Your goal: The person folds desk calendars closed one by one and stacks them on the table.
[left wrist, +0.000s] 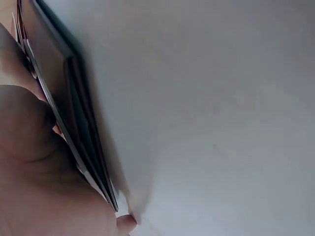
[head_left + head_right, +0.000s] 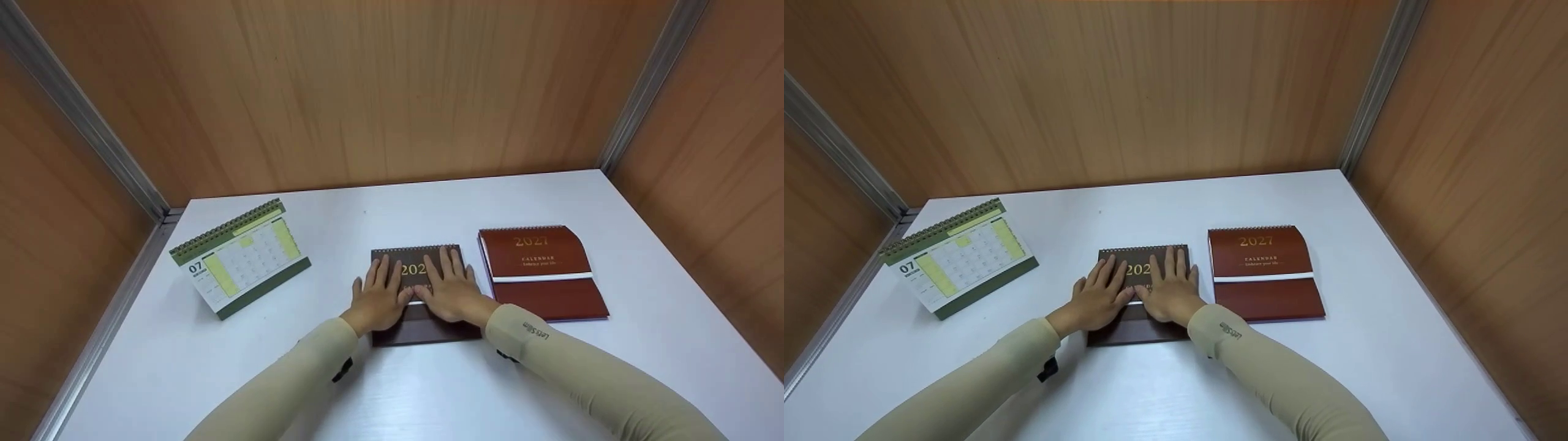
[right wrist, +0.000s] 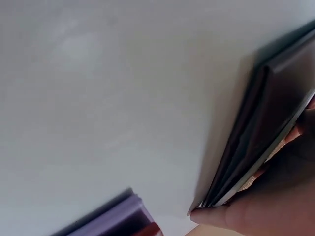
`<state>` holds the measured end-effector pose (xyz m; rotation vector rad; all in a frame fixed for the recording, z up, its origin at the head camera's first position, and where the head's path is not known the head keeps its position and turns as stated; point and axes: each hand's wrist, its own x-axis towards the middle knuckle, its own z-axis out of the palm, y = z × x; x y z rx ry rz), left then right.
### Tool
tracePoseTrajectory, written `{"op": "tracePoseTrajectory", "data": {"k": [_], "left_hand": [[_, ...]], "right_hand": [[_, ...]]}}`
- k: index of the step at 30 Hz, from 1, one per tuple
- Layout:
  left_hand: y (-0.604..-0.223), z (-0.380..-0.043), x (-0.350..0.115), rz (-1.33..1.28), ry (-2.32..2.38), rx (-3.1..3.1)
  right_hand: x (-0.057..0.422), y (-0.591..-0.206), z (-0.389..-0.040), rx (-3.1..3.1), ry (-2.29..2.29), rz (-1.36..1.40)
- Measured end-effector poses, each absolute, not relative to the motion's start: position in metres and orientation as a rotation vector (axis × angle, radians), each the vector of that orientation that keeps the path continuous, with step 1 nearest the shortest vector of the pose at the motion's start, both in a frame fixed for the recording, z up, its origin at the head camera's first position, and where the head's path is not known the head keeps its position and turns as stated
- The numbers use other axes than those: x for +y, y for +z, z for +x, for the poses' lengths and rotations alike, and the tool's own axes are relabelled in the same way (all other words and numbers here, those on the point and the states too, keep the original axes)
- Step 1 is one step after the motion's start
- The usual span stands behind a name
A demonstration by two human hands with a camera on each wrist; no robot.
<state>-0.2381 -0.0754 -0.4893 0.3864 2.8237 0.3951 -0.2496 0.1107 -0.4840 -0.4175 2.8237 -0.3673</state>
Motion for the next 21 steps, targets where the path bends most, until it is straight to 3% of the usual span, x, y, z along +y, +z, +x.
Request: {"op": "tracePoseTrajectory", "data": {"k": [7, 21], "left_hand": [[-0.506, -0.248, -0.076, 0.374, 0.352, 2.811], [-0.503, -0.250, -0.076, 0.381, 0.281, 2.793]], "right_hand": [[0.111, -0.493, -0.257, 2.768, -0.347, -0.391], [0.111, -0.506, -0.265, 2.768, -0.317, -0.377]]}}
